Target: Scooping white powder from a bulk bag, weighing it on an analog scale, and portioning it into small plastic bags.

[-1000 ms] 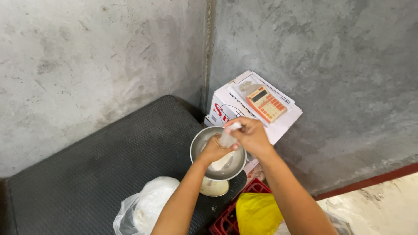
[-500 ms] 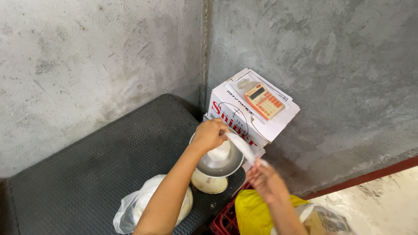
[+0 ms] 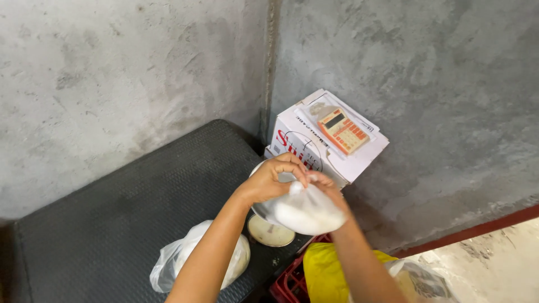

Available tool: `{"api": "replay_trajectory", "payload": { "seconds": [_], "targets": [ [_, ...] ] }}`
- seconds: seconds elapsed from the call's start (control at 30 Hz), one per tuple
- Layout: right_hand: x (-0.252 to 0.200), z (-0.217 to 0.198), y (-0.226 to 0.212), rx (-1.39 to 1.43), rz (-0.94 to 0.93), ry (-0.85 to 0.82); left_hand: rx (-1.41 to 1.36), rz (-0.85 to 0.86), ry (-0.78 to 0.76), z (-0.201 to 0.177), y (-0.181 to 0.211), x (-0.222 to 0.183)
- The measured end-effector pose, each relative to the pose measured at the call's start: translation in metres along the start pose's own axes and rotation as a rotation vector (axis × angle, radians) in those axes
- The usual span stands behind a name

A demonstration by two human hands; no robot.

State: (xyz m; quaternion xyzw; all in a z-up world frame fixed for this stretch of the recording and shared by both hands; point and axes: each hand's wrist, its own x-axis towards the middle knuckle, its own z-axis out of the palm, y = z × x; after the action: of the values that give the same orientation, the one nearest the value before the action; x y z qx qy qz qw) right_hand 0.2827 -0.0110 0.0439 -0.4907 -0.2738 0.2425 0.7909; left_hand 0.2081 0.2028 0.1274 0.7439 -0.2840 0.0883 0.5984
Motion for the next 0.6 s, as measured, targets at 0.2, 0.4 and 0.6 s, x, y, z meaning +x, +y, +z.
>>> {"api": "replay_trajectory", "payload": {
  "seconds": [0.2,0.4,0.6],
  "targets": [
    [0.022,-0.006,-0.014,-0.48,0.085,0.185,0.001,-0.248,0.191,0.01,-0.094,-0.026],
    [0.047,-0.004,0.013,-0.285,0.015,0.351,-0.107,-0.353,0.544,0.029,-0.124,-0.015],
    [0.035,0.032,0.013,-0.332,-0.143,0.515,0.369,-0.46,0.813,0.05,-0.147,-0.007]
  ]
}}
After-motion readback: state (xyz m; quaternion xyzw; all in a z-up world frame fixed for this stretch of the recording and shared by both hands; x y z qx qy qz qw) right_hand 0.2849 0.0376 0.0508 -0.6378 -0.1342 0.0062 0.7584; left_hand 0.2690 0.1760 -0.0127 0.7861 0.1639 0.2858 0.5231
